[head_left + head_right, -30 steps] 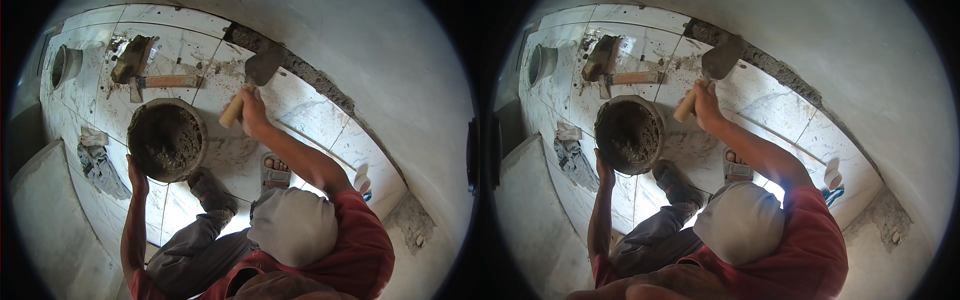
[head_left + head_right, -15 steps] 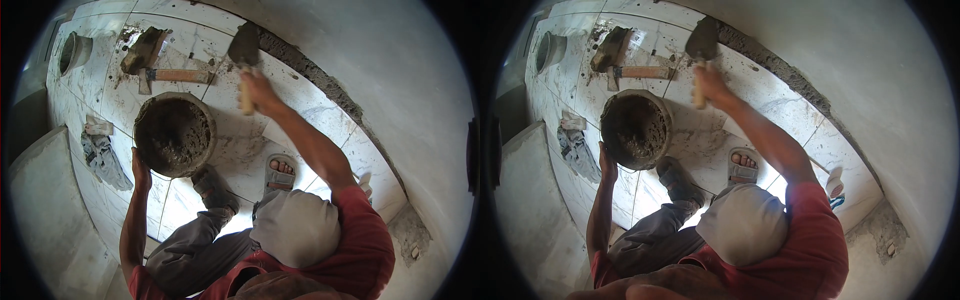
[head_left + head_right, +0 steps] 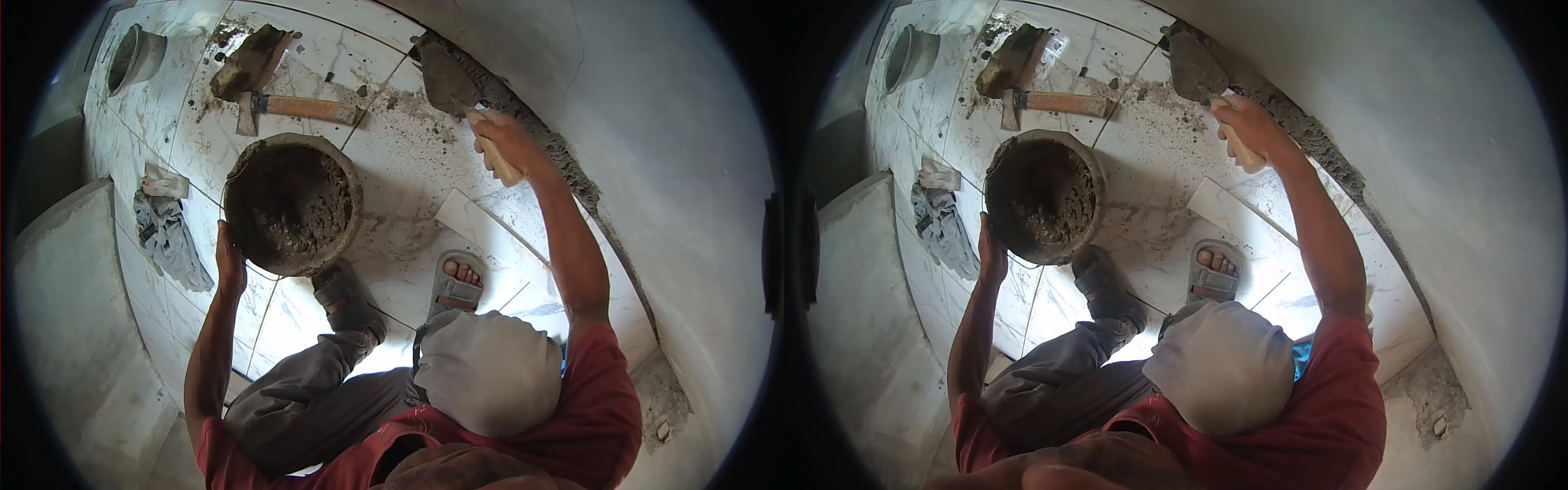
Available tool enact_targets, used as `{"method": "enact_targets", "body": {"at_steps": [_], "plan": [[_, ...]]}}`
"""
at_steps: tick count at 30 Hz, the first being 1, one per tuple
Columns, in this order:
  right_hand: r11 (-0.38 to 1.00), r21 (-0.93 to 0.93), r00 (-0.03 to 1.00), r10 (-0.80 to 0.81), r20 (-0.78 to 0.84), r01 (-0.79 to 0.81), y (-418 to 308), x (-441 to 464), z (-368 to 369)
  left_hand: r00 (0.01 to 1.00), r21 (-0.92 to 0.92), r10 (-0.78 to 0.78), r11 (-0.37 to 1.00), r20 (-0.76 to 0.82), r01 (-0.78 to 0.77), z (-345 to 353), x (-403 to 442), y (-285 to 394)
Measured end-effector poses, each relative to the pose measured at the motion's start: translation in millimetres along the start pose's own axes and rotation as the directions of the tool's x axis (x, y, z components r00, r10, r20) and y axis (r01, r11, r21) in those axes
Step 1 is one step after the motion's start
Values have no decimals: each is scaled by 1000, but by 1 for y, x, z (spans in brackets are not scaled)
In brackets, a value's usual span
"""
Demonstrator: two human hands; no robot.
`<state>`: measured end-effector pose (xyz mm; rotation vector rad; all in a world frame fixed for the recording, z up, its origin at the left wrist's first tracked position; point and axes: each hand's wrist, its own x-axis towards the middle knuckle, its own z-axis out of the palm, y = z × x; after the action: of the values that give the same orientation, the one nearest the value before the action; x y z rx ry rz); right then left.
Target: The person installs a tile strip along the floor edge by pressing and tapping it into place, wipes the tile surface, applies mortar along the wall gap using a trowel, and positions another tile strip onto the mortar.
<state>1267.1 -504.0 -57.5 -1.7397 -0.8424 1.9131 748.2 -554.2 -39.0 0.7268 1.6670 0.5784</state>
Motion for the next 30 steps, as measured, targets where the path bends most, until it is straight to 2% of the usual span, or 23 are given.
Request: {"method": "enact_targets", "body": {"at_steps": [4, 6, 7, 8, 9, 11, 12, 13, 15, 19, 21, 23, 25, 26, 28, 30], "plan": [[992, -124, 1000, 20, 12, -18, -13, -17, -4, 996, -74, 46, 996, -74, -51, 13, -5, 3], [980, -194, 999, -41, 12, 42, -15, -18, -5, 995, -72, 99, 992, -33, -101, 16, -5, 6], [979, -198, 999, -37, 13, 39, -16, -15, -4, 989, -64, 148, 987, 7, -147, 18, -6, 6], [985, -170, 999, -37, 2, 37, -18, -8, -2, 998, -32, 57, 998, -1, -57, 5, -1, -1], [990, -138, 999, -39, -9, 37, -18, -5, 0, 999, -30, 53, 998, -3, -53, 5, -2, -4], [987, -160, 999, -21, 25, 25, -13, -4, -3, 995, -23, 103, 994, 8, -103, 4, -1, -3], [982, -186, 999, -4, 52, 13, -15, -4, -4, 994, -67, 76, 994, -80, -81, 8, -1, -1], [982, -187, 999, -11, 49, 20, -19, -5, -4, 993, -69, 83, 994, -79, -89, 9, 1, 2], [984, -175, 999, -26, -22, 22, -21, -14, -3, 996, -18, 85, 996, -14, -85, 13, -4, 5], [993, -114, 1000, -8, -17, 6, -23, -1, -6, 986, -39, 165, 986, 31, -163, 6, 1, -4], [981, -192, 999, 25, 42, -17, -28, -5, -9, 990, -56, 140, 989, 1, -140, 5, 2, -4], [981, -195, 1000, 7, 26, -2, -27, -5, -10, 994, -84, 109, 990, -22, -111, 8, 0, -4], [979, -202, 1000, -2, 5, 3, -27, -4, -13, 984, -23, 178, 984, 21, -177, 19, -6, 6], [985, -174, 1000, 0, 6, 1, -29, 1, -12, 993, -33, 115, 993, 11, -115, 16, -6, 6], [991, -137, 1000, 5, 14, -3, -26, 3, -9, 995, -11, 96, 995, 6, -96, 7, -2, -2], [982, -191, 998, 10, 66, 2, -27, 3, -11, 996, -38, 88, 995, -24, -89, 11, -4, 3]]}}
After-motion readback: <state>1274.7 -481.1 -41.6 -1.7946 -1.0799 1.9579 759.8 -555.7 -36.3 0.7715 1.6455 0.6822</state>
